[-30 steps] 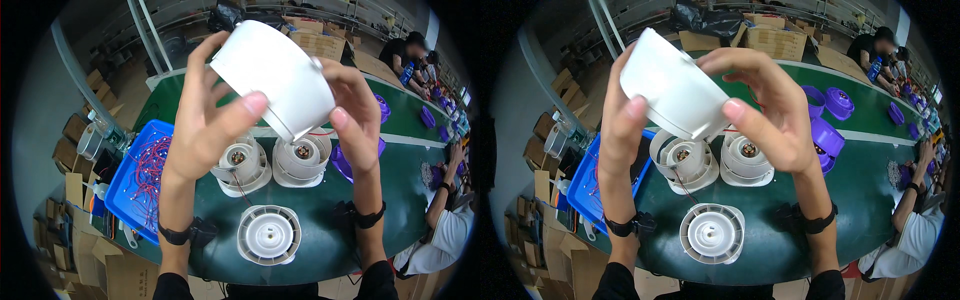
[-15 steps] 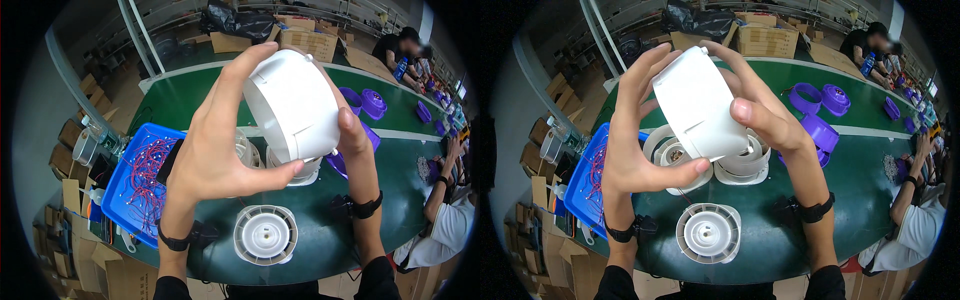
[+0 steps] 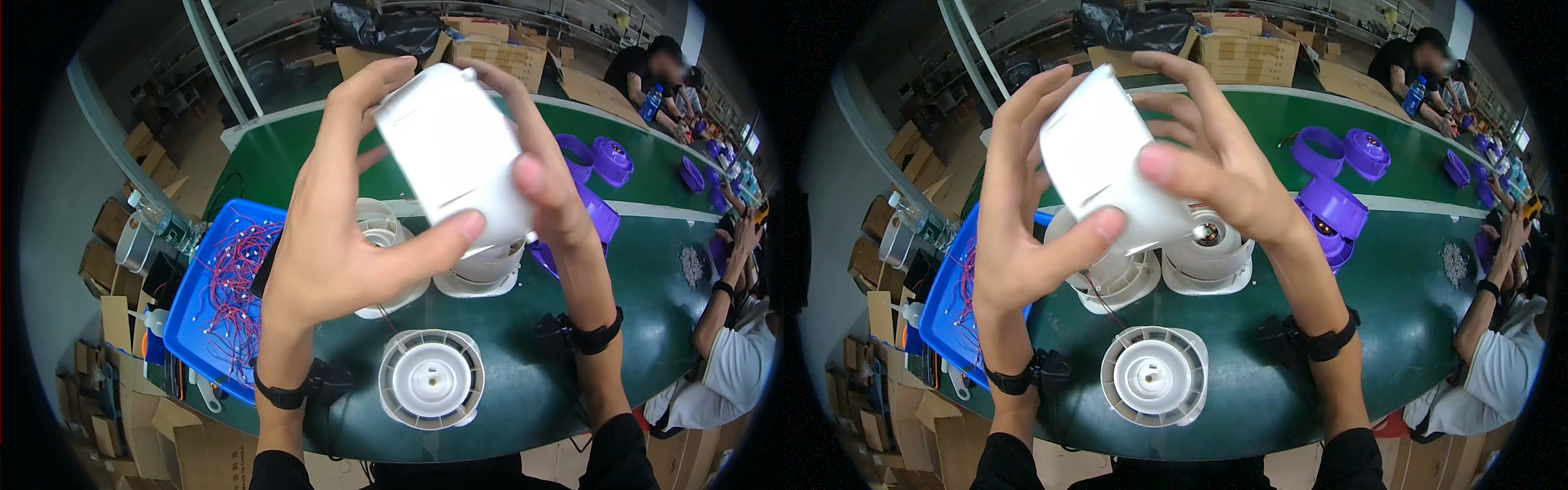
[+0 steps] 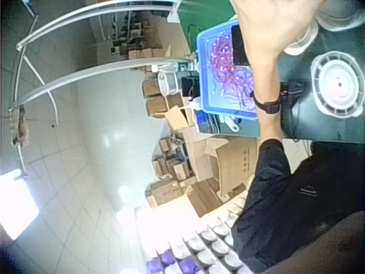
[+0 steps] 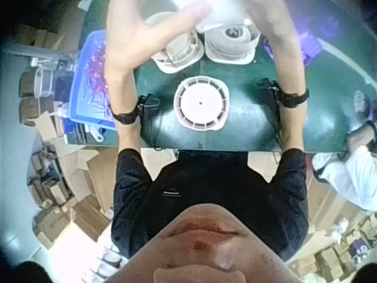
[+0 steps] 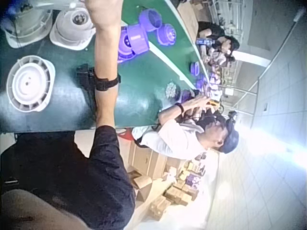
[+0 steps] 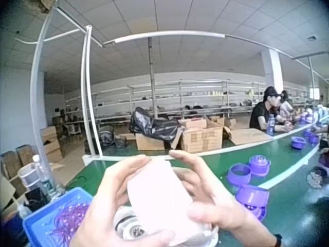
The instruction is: The person retrieves white and purple plastic lamp housing components from a shelf and assembles them on a green workbench. They fit the purple outer rings onto the white inner bases, aligning the parts by hand. The person handles multiple units sequentially, inspecting the fit of the components.
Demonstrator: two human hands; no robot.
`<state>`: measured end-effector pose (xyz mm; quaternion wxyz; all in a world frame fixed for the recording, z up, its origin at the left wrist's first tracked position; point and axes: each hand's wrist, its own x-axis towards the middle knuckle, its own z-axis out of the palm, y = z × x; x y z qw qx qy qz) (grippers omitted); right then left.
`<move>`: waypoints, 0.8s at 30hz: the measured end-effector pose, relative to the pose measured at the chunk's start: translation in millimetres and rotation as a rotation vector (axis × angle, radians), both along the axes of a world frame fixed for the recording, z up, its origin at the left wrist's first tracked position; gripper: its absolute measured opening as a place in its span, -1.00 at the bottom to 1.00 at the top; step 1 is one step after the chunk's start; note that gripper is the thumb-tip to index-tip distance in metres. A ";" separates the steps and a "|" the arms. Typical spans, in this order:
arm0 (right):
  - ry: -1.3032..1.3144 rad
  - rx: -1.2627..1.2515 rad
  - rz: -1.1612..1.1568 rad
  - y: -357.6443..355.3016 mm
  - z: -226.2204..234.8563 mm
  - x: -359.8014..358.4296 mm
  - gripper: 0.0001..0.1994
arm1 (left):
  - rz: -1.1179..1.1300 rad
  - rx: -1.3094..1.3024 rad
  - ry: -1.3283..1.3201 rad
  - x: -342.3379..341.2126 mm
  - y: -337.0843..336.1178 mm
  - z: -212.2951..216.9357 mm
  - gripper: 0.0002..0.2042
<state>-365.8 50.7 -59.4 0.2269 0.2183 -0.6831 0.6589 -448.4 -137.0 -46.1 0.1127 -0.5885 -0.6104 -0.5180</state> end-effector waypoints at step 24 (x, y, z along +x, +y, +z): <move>-0.052 0.048 -0.014 -1.8 -4.6 -2.7 0.03 | 0.056 -0.053 0.035 -3.2 -1.4 -0.6 -0.15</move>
